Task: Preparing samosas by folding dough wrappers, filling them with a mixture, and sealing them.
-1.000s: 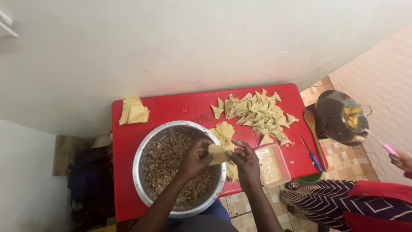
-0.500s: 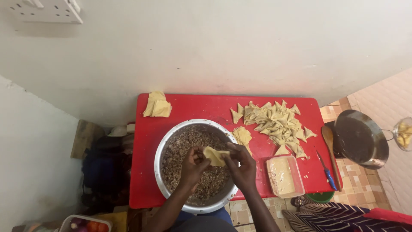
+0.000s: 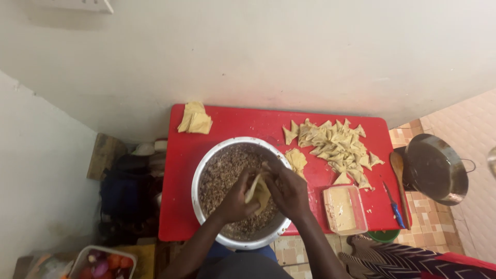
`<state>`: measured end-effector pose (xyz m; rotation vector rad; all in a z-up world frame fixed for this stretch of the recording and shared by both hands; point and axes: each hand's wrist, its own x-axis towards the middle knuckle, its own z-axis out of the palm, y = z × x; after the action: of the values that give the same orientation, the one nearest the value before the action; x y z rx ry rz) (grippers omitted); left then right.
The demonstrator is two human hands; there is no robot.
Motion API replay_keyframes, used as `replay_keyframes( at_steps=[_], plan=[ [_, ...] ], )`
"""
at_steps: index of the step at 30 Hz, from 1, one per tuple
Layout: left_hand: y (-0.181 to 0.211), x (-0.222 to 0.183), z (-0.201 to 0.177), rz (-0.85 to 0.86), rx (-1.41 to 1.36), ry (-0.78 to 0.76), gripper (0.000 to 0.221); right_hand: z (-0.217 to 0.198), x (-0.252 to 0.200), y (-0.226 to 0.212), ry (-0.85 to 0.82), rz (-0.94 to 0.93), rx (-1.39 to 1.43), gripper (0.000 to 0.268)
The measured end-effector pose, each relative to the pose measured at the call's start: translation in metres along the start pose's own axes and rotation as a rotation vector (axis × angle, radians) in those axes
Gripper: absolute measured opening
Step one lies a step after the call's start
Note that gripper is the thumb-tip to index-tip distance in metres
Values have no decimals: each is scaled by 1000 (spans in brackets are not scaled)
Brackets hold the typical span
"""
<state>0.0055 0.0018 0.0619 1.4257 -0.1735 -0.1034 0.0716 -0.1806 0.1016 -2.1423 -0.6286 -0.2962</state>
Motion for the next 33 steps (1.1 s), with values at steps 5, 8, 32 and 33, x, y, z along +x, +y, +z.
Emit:
replay_keyframes(
  at_steps=[5, 8, 32, 33],
  plan=[
    [3, -22, -23, -18, -153, -10, 127, 7, 24, -23, 32, 68, 214, 10],
    [-9, -27, -40, -72, 7, 48, 105, 33, 31, 0, -71, 106, 174, 8],
    [-25, -72, -106, 26, -226, 315, 91, 149, -119, 168, -837, 195, -585, 23],
    [-19, -67, -108, 19, -236, 315, 88, 155, -107, 171, -855, 179, -599, 25]
  ],
)
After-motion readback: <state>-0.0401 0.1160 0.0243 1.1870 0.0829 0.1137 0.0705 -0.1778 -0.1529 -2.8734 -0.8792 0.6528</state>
